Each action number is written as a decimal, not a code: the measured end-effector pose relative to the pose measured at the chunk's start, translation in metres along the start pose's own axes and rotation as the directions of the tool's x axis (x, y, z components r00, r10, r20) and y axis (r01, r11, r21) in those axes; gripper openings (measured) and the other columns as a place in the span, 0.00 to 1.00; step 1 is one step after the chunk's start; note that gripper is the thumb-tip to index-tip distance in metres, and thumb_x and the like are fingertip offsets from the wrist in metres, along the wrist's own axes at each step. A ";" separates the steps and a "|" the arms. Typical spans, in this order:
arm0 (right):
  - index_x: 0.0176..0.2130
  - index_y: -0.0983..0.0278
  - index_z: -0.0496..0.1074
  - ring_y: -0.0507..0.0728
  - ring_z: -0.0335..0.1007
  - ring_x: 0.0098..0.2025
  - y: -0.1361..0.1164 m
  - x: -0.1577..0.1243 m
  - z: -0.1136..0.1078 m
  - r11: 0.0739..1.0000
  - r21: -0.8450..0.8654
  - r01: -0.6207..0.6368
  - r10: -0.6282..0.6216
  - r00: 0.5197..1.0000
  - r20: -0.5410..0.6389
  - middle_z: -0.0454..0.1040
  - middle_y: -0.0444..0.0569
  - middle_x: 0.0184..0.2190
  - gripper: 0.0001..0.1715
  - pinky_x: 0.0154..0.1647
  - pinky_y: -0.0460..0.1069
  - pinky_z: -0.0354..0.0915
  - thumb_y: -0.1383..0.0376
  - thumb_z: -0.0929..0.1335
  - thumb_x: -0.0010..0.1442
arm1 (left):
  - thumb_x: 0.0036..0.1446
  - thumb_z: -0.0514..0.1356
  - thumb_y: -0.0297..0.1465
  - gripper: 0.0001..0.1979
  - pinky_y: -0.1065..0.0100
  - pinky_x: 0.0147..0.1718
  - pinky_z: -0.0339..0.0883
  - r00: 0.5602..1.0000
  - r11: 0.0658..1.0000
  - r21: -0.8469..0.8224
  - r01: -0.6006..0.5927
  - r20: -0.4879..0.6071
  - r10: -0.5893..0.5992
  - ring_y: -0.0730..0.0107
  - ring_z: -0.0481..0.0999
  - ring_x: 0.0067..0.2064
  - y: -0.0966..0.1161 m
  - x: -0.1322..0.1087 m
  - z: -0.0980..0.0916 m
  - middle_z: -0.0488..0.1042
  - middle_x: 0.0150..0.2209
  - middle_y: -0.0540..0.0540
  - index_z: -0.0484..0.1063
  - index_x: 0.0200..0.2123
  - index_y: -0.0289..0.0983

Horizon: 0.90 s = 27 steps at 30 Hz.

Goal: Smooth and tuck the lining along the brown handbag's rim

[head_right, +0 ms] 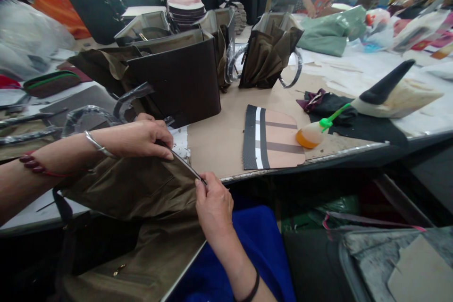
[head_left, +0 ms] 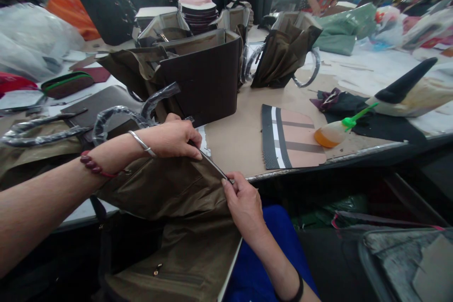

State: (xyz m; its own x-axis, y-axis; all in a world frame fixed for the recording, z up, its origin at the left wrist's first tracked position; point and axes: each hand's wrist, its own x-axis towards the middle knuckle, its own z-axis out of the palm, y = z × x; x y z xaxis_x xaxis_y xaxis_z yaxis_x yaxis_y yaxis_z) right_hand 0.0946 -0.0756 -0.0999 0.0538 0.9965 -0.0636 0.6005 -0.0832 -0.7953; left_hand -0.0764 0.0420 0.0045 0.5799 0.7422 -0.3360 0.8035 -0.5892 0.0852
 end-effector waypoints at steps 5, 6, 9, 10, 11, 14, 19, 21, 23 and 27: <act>0.34 0.59 0.69 0.50 0.60 0.22 0.002 0.001 0.002 0.999 0.022 0.026 -0.026 1.000 0.004 0.67 0.40 0.21 0.09 0.24 0.43 0.53 0.62 0.60 0.57 | 0.48 0.60 0.39 0.08 0.64 0.40 0.45 1.000 1.000 -0.007 -0.016 0.000 0.016 0.68 0.69 0.35 -0.001 -0.001 0.001 0.74 0.25 0.54 0.73 0.26 0.41; 0.34 0.59 0.69 0.50 0.61 0.24 0.002 0.001 0.002 0.999 0.031 0.039 -0.039 0.999 0.003 0.68 0.41 0.22 0.09 0.25 0.43 0.53 0.62 0.60 0.57 | 0.48 0.60 0.39 0.08 0.63 0.40 0.44 1.000 1.000 -0.010 -0.016 0.002 0.016 0.67 0.69 0.35 -0.001 -0.001 0.001 0.74 0.26 0.54 0.73 0.26 0.41; 0.33 0.60 0.69 0.51 0.64 0.27 0.003 0.001 0.002 0.996 0.052 0.076 -0.076 0.997 -0.006 0.70 0.42 0.26 0.10 0.27 0.42 0.55 0.63 0.59 0.57 | 0.48 0.60 0.39 0.08 0.62 0.41 0.43 1.000 1.000 -0.023 -0.010 0.010 0.010 0.66 0.69 0.37 -0.001 -0.001 0.002 0.74 0.27 0.53 0.73 0.26 0.41; 0.33 0.60 0.68 0.51 0.64 0.28 0.003 0.001 0.002 0.994 0.057 0.088 -0.088 0.996 -0.009 0.70 0.43 0.27 0.10 0.28 0.42 0.55 0.63 0.59 0.57 | 0.48 0.60 0.38 0.08 0.61 0.42 0.43 1.000 1.000 -0.029 -0.005 0.015 0.005 0.66 0.69 0.37 -0.001 -0.001 0.002 0.74 0.27 0.53 0.73 0.27 0.41; 0.33 0.60 0.68 0.51 0.64 0.28 0.003 0.001 0.003 0.993 0.063 0.101 -0.100 0.995 -0.012 0.70 0.43 0.27 0.10 0.28 0.42 0.56 0.63 0.59 0.57 | 0.48 0.60 0.38 0.08 0.61 0.42 0.43 1.000 0.999 -0.036 0.003 0.023 -0.002 0.65 0.69 0.38 -0.001 -0.001 0.002 0.74 0.28 0.53 0.73 0.27 0.41; 0.33 0.61 0.69 0.52 0.65 0.30 0.004 0.002 0.003 0.987 0.081 0.142 -0.140 0.990 -0.026 0.70 0.45 0.28 0.11 0.30 0.43 0.57 0.64 0.59 0.58 | 0.49 0.59 0.38 0.08 0.60 0.44 0.43 0.997 0.998 -0.063 0.026 0.068 -0.021 0.65 0.68 0.39 -0.002 -0.003 0.000 0.75 0.29 0.52 0.73 0.28 0.40; 0.33 0.62 0.69 0.52 0.65 0.31 0.005 0.003 0.001 0.980 0.089 0.179 -0.177 0.984 -0.028 0.70 0.45 0.28 0.11 0.31 0.43 0.57 0.64 0.59 0.58 | 0.50 0.58 0.36 0.08 0.64 0.45 0.48 0.987 0.994 -0.098 0.044 0.159 -0.028 0.66 0.69 0.39 -0.008 -0.007 -0.005 0.75 0.32 0.52 0.73 0.33 0.41; 0.33 0.62 0.69 0.52 0.65 0.31 0.006 0.003 0.000 0.980 0.087 0.177 -0.176 0.984 -0.020 0.70 0.45 0.28 0.12 0.31 0.43 0.57 0.64 0.59 0.58 | 0.49 0.58 0.34 0.08 0.67 0.45 0.51 0.985 0.992 -0.116 0.042 0.170 -0.022 0.68 0.70 0.39 -0.010 -0.009 -0.006 0.74 0.33 0.52 0.73 0.34 0.41; 0.33 0.62 0.69 0.52 0.65 0.32 0.007 0.003 -0.001 0.982 0.082 0.172 -0.172 0.985 -0.011 0.70 0.45 0.28 0.12 0.32 0.43 0.57 0.64 0.58 0.58 | 0.49 0.57 0.32 0.09 0.70 0.42 0.55 0.985 0.989 -0.142 0.042 0.174 -0.017 0.69 0.70 0.38 -0.011 -0.011 -0.006 0.74 0.33 0.53 0.72 0.35 0.41; 0.33 0.62 0.69 0.53 0.66 0.32 0.012 0.001 -0.002 0.986 0.074 0.147 -0.148 0.989 0.000 0.71 0.45 0.28 0.12 0.31 0.43 0.57 0.63 0.59 0.58 | 0.46 0.57 0.30 0.11 0.74 0.36 0.59 0.981 0.969 -0.238 0.074 0.189 -0.029 0.70 0.70 0.37 -0.014 -0.013 -0.002 0.73 0.35 0.53 0.71 0.37 0.40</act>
State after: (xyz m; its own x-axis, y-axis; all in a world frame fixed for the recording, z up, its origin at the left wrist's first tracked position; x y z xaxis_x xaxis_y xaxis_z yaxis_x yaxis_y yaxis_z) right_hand 0.1036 -0.0754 -0.1077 -0.0358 0.9979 0.0543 0.5414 0.0650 -0.8382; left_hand -0.0951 0.0414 0.0099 0.5206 0.6849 -0.5099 0.8532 -0.4398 0.2804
